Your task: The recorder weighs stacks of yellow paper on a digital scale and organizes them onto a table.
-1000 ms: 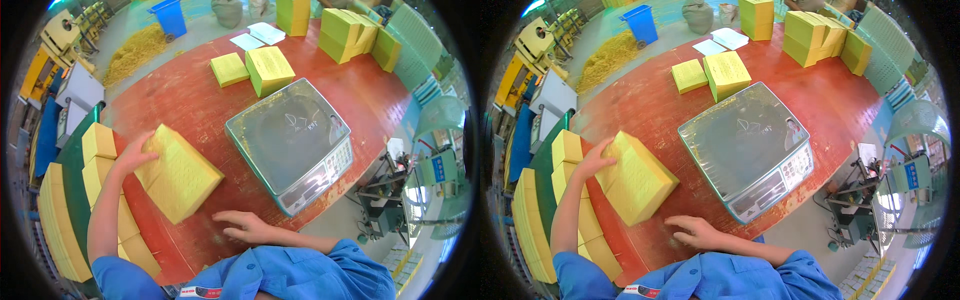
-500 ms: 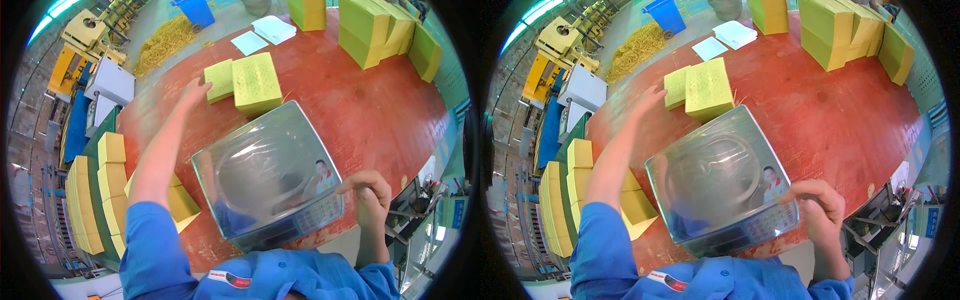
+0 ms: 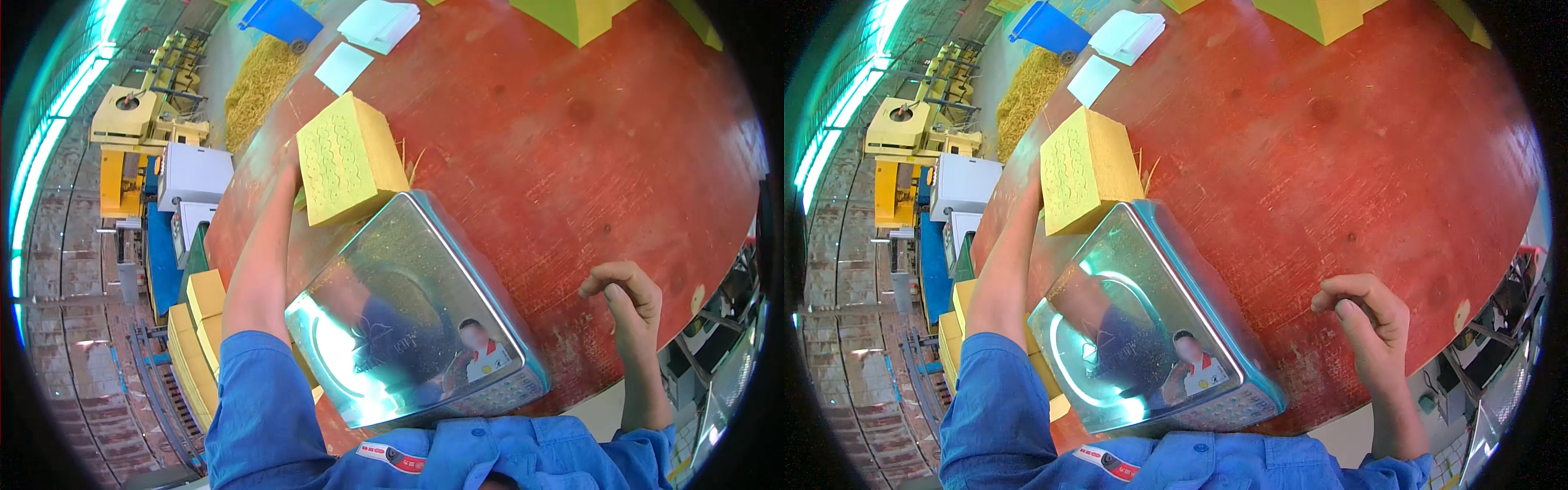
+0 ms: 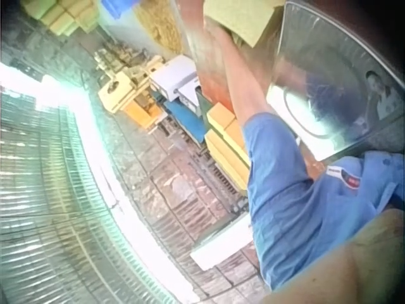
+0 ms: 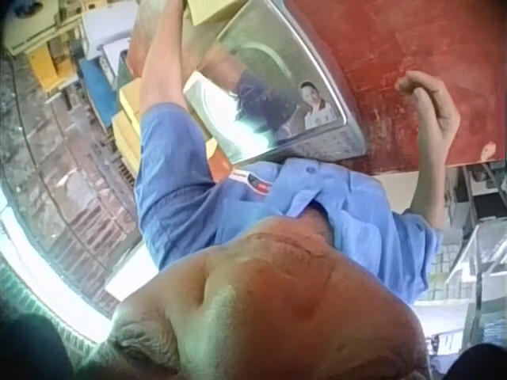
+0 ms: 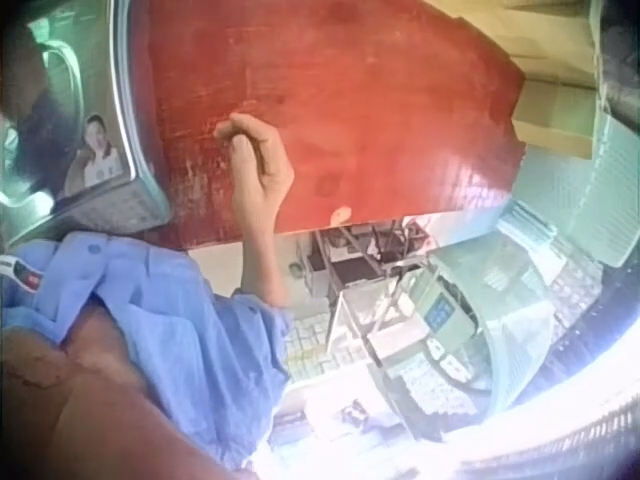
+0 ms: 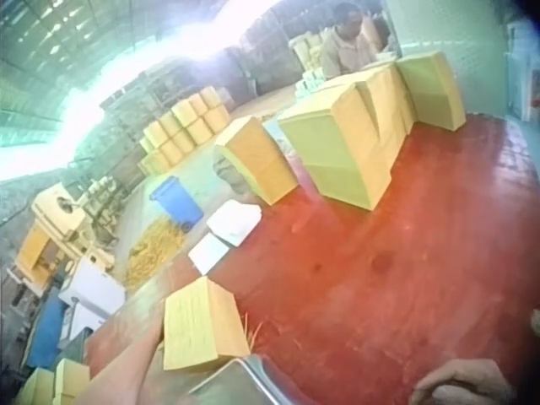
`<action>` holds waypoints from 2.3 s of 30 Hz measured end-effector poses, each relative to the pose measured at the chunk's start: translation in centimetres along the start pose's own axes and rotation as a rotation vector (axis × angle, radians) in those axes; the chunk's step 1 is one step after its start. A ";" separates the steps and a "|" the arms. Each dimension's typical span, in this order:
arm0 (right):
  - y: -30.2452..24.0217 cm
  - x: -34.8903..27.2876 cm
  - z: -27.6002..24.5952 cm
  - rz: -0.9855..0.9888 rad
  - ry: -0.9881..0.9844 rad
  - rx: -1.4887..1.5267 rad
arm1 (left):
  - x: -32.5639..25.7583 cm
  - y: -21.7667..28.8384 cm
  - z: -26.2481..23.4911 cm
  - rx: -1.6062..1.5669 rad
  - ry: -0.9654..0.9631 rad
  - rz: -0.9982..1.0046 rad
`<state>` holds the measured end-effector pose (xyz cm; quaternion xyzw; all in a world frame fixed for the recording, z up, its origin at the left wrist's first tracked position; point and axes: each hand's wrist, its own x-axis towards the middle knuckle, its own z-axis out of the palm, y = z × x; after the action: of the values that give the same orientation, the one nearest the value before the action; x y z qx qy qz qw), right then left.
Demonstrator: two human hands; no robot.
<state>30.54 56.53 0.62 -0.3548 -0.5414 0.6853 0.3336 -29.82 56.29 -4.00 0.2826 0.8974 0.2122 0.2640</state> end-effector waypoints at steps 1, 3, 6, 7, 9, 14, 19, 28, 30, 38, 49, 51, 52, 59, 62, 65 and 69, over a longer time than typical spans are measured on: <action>0.2 0.5 0.1 0.002 -0.023 -0.006 | -0.2 -0.9 -0.4 0.071 0.027 0.007; 0.3 1.2 0.5 0.000 -0.074 -0.013 | -1.0 -3.2 -1.8 0.204 0.087 0.012; 0.7 1.2 0.7 -0.024 -0.083 -0.142 | -3.3 -6.2 -3.2 0.350 0.088 0.031; 0.9 1.0 0.9 -0.026 -0.052 -0.139 | -4.1 -7.6 -3.9 0.386 0.108 0.062; 0.7 1.0 1.7 -0.041 -0.066 -0.127 | -5.9 -11.8 -6.2 0.442 0.156 0.103; -0.4 0.3 3.7 -0.077 -0.045 -0.250 | -10.0 -13.1 -7.6 0.366 0.065 0.141; -2.2 -0.9 6.2 -0.135 -0.094 -0.283 | -10.0 -17.5 -11.4 -0.212 0.034 -0.269; -2.3 -5.2 8.3 -0.172 0.001 -0.385 | -4.0 -19.5 -7.6 -0.449 -0.143 -0.288; -2.7 -5.6 8.4 -0.206 -0.051 -0.321 | -3.8 -26.1 -12.6 -0.390 0.033 -0.242; -5.2 -2.5 9.1 -0.240 -0.052 -0.350 | -11.0 -16.6 -10.5 -0.832 -0.101 -0.159; -7.5 17.2 20.2 0.116 -0.369 0.170 | -18.1 5.0 -7.1 -1.305 -0.209 0.295; -6.9 19.8 22.2 0.170 -0.375 0.228 | -18.0 6.8 -4.8 -1.247 -0.125 0.360; -6.5 20.8 22.8 0.137 -0.436 0.246 | -17.9 7.1 -4.0 -1.243 -0.130 0.354; -3.5 23.8 23.9 0.032 -0.368 -0.001 | -16.6 5.2 -2.9 -1.025 -0.114 0.247; -2.1 24.4 24.0 0.004 -0.310 -0.166 | -16.7 4.6 -2.4 -0.911 -0.097 0.226; -1.7 24.6 23.9 -0.024 -0.253 -0.353 | -16.5 4.5 -1.7 -0.860 -0.045 0.256; -1.8 24.3 23.5 -0.098 -0.240 -0.610 | -15.4 3.8 -1.3 -0.695 0.009 0.314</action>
<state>-2.03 65.48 3.18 -0.3286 -0.7735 0.5117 0.1787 -18.29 49.29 4.41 0.3094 0.7189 0.5428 0.3045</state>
